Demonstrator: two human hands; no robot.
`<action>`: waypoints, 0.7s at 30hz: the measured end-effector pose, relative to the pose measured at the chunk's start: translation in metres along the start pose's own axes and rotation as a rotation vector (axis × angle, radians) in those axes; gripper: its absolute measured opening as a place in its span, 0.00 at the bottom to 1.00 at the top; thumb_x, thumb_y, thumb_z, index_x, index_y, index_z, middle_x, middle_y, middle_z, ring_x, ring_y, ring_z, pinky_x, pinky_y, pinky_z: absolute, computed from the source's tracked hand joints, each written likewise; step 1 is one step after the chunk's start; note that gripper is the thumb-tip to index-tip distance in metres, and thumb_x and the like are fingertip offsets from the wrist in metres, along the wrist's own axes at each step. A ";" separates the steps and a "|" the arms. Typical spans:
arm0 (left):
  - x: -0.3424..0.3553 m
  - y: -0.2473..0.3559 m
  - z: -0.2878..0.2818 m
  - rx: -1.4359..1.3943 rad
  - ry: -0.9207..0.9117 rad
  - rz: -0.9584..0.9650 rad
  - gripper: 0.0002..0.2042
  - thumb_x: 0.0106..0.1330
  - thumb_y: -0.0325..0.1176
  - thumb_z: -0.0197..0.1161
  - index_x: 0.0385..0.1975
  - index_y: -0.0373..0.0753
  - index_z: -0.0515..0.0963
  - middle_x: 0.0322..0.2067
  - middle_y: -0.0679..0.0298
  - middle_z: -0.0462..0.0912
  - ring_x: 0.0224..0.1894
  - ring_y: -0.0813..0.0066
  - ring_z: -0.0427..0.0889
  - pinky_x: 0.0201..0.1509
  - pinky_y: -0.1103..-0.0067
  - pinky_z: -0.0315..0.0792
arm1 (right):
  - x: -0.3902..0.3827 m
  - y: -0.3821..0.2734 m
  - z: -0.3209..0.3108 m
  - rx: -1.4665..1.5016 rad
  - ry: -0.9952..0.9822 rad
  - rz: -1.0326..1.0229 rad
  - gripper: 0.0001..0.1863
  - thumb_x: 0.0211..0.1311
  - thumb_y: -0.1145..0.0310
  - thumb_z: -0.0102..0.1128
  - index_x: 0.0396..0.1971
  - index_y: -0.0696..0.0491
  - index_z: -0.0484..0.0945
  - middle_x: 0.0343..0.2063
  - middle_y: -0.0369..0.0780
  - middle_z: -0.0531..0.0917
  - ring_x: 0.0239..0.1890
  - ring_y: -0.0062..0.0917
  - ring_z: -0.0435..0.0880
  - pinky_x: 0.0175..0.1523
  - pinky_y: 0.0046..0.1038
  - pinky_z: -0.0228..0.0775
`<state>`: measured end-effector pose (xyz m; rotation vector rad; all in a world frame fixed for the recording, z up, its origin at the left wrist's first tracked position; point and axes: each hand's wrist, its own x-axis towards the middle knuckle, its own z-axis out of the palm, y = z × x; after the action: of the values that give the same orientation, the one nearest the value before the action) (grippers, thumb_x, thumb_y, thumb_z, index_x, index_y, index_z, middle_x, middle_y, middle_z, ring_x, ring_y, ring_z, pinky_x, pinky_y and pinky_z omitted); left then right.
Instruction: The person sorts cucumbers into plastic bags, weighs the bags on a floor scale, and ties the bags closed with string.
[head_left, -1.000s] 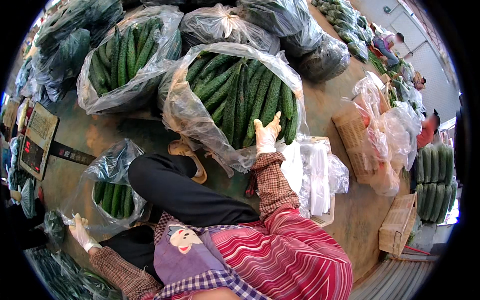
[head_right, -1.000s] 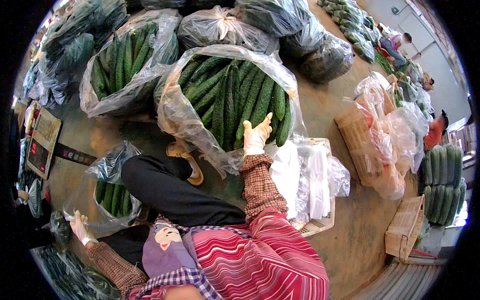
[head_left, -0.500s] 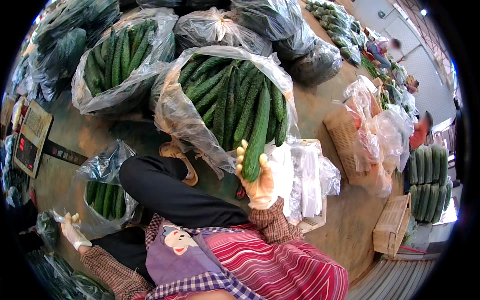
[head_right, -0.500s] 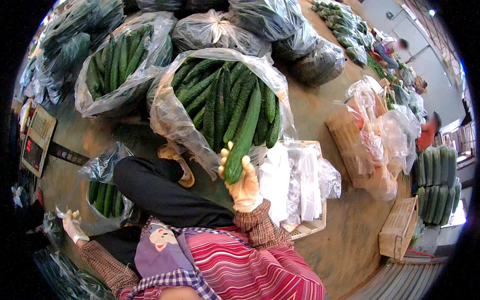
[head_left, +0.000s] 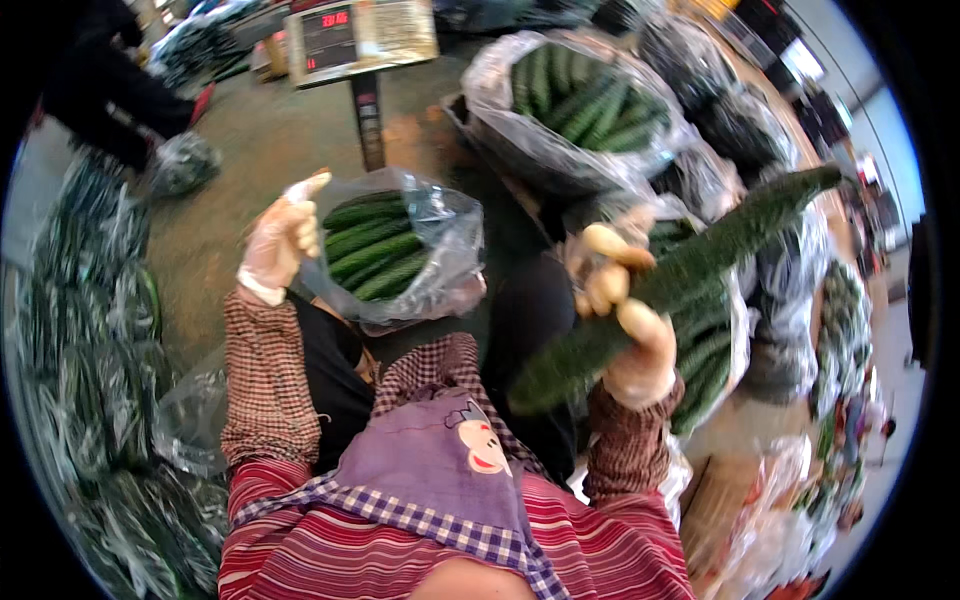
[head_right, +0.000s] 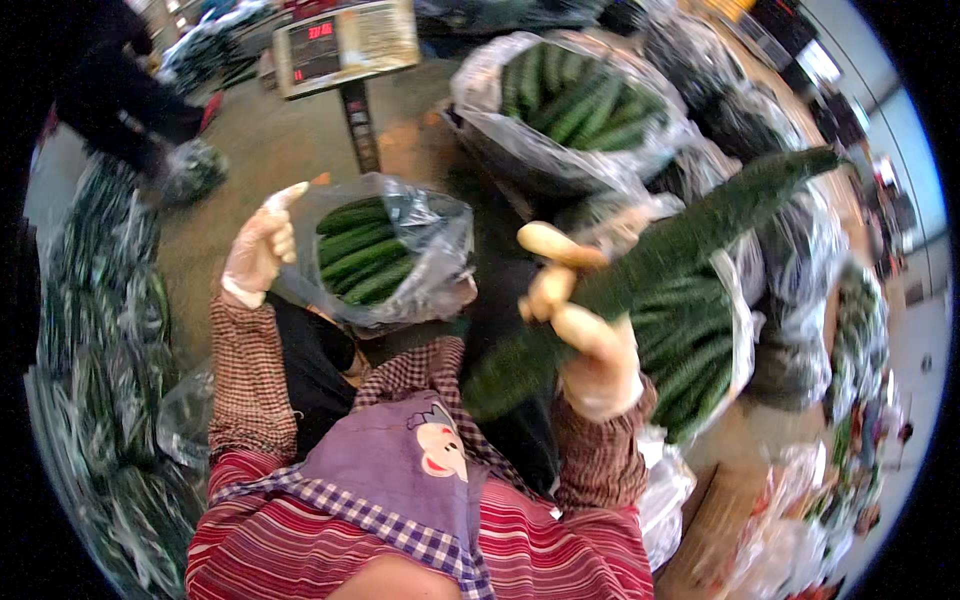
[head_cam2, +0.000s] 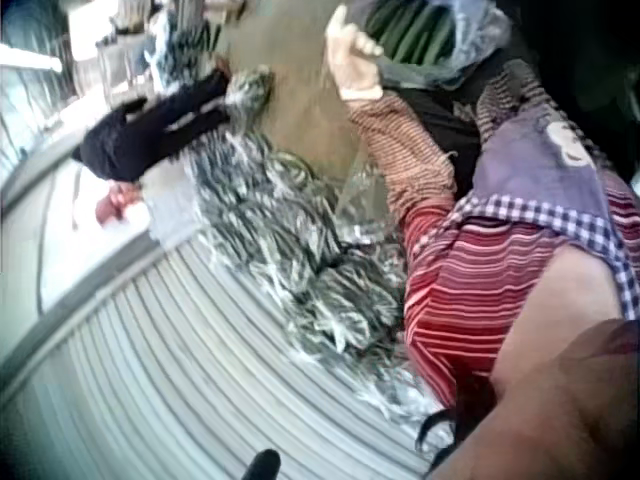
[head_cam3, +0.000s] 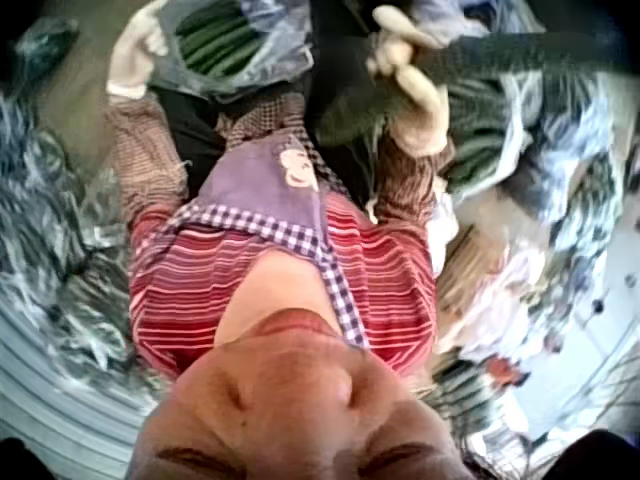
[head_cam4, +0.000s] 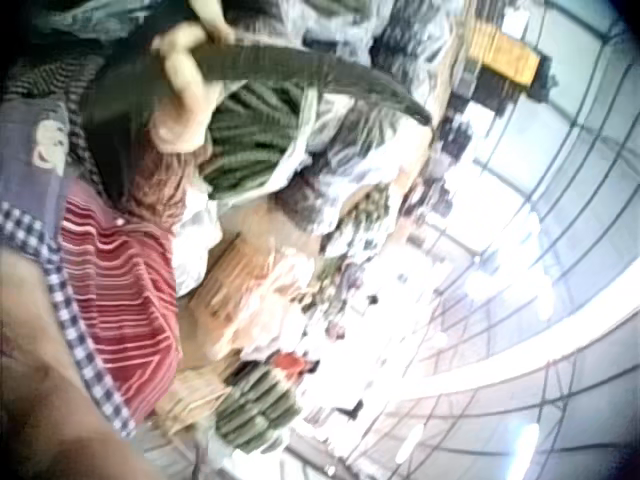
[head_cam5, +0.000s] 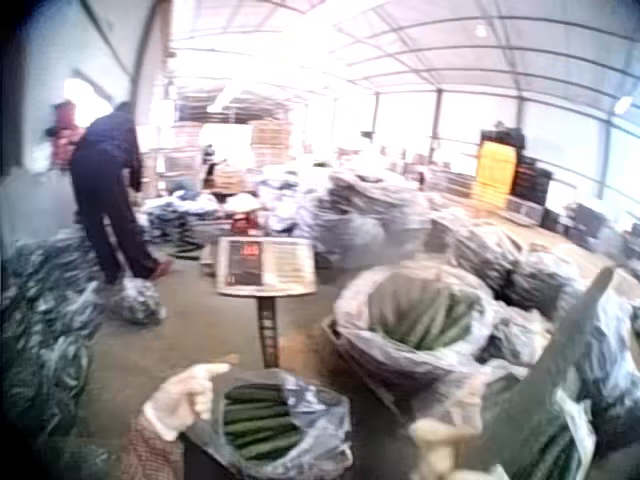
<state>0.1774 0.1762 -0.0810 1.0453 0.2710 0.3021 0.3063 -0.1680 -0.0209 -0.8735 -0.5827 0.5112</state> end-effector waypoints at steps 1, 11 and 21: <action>-0.005 0.001 -0.008 -0.085 -0.025 -0.061 0.25 0.59 0.31 0.53 0.57 0.37 0.60 0.15 0.78 0.58 0.15 0.89 0.59 0.19 0.88 0.57 | 0.026 0.011 0.019 0.014 -0.026 -0.016 0.32 0.40 0.67 0.63 0.50 0.63 0.68 0.23 0.32 0.74 0.28 0.18 0.71 0.38 0.18 0.62; -0.031 0.036 -0.065 -0.570 -0.069 0.143 0.26 0.59 0.23 0.44 0.57 0.21 0.48 0.09 0.77 0.52 0.08 0.92 0.52 0.11 0.89 0.48 | 0.145 0.281 0.016 -0.588 -0.373 0.419 0.25 0.32 0.86 0.65 0.38 0.55 0.76 0.31 0.33 0.78 0.39 0.20 0.75 0.49 0.24 0.65; -0.011 0.028 -0.082 -0.293 0.006 -0.080 0.25 0.66 0.29 0.43 0.61 0.29 0.46 0.13 0.78 0.52 0.10 0.93 0.51 0.10 0.91 0.49 | 0.114 0.205 0.075 -1.205 -0.515 0.482 0.17 0.50 0.66 0.55 0.39 0.58 0.73 0.34 0.51 0.78 0.39 0.42 0.77 0.41 0.33 0.71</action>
<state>0.1342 0.2512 -0.0949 0.7434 0.2642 0.2641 0.3037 0.0570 -0.1216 -2.0857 -1.2019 0.8409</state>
